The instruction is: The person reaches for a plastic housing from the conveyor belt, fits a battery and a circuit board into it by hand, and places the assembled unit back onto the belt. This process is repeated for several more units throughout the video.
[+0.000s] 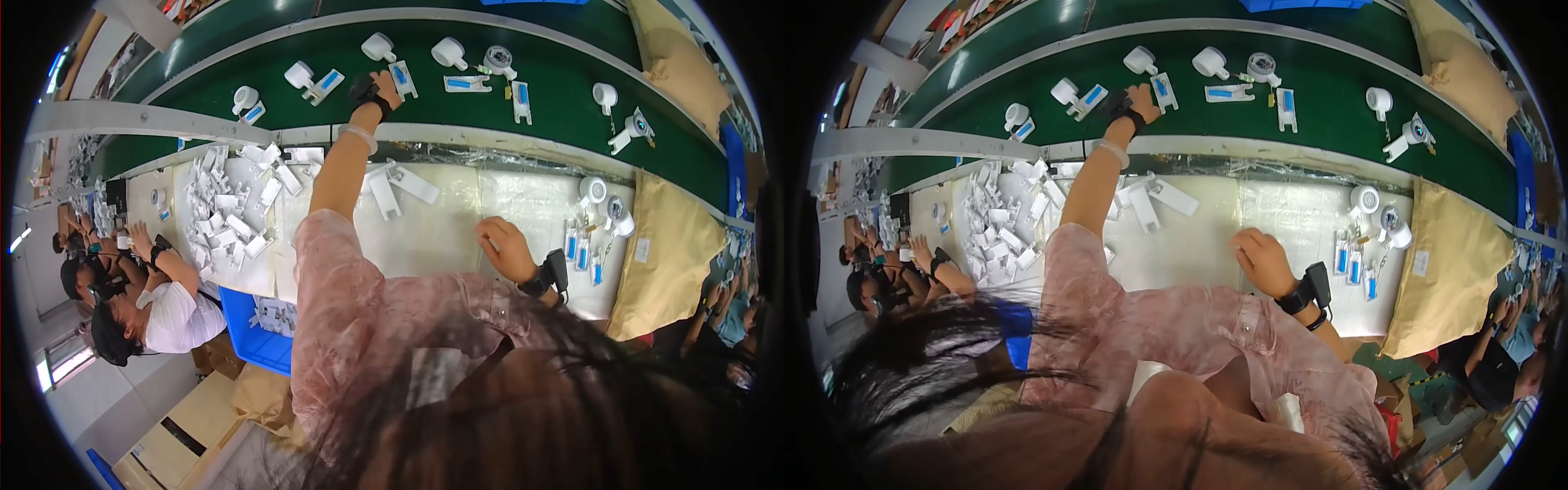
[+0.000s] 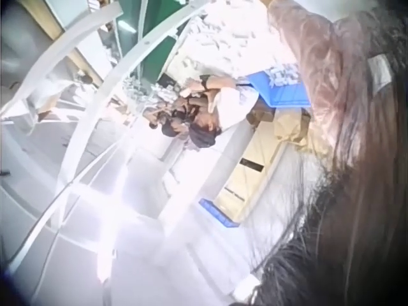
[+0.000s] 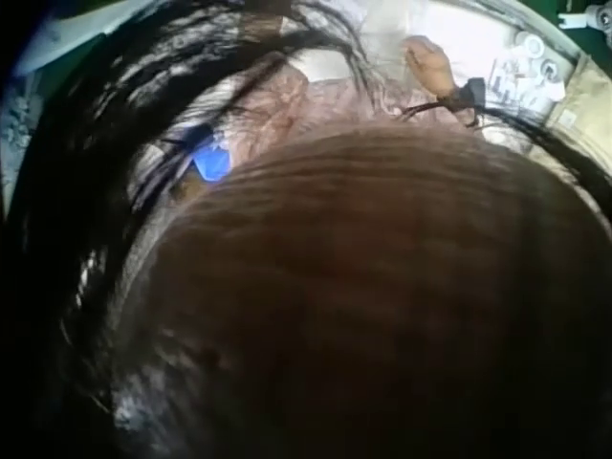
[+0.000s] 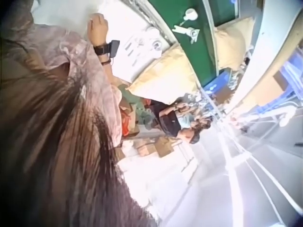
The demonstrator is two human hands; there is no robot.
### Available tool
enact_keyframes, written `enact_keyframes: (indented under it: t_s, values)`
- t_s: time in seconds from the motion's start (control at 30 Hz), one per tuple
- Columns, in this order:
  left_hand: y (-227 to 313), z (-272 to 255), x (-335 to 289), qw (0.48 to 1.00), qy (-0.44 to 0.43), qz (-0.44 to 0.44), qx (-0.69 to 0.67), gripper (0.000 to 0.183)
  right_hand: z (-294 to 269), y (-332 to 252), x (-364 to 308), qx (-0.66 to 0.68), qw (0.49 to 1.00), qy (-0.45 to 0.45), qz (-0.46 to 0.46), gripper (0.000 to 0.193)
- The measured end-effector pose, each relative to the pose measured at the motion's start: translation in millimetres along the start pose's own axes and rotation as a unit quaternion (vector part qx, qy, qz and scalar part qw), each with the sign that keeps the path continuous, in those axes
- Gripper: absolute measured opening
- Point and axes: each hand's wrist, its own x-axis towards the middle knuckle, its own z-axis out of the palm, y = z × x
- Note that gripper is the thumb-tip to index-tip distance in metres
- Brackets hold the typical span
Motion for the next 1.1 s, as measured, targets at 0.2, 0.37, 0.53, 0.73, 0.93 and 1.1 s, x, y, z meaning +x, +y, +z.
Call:
enact_keyframes:
  t_s: [0.2,0.37,0.53,0.73,0.93,1.1]
  values:
    - [26,53,28,0.965,0.206,-0.106,-0.123,0.044,13,28,-1,-0.033,0.998,-0.057,0.009,0.012]
    - [10,50,15,0.978,0.201,-0.021,-0.050,0.025,10,36,5,-0.034,0.997,-0.063,0.006,0.011]
    - [-28,8,-32,0.880,-0.067,0.187,-0.432,0.048,0,29,13,0.037,0.997,-0.014,0.070,0.030]
    - [24,-29,-150,0.806,-0.128,0.455,-0.356,0.044,-24,-19,55,-0.029,0.987,0.152,-0.051,0.047]
    - [75,-49,-223,0.854,-0.075,0.468,-0.213,0.047,-13,8,12,0.238,0.956,-0.144,0.091,0.021]
    - [92,0,-245,0.676,-0.133,0.191,-0.699,0.045,-14,-25,-9,0.323,0.933,-0.074,0.141,0.022]
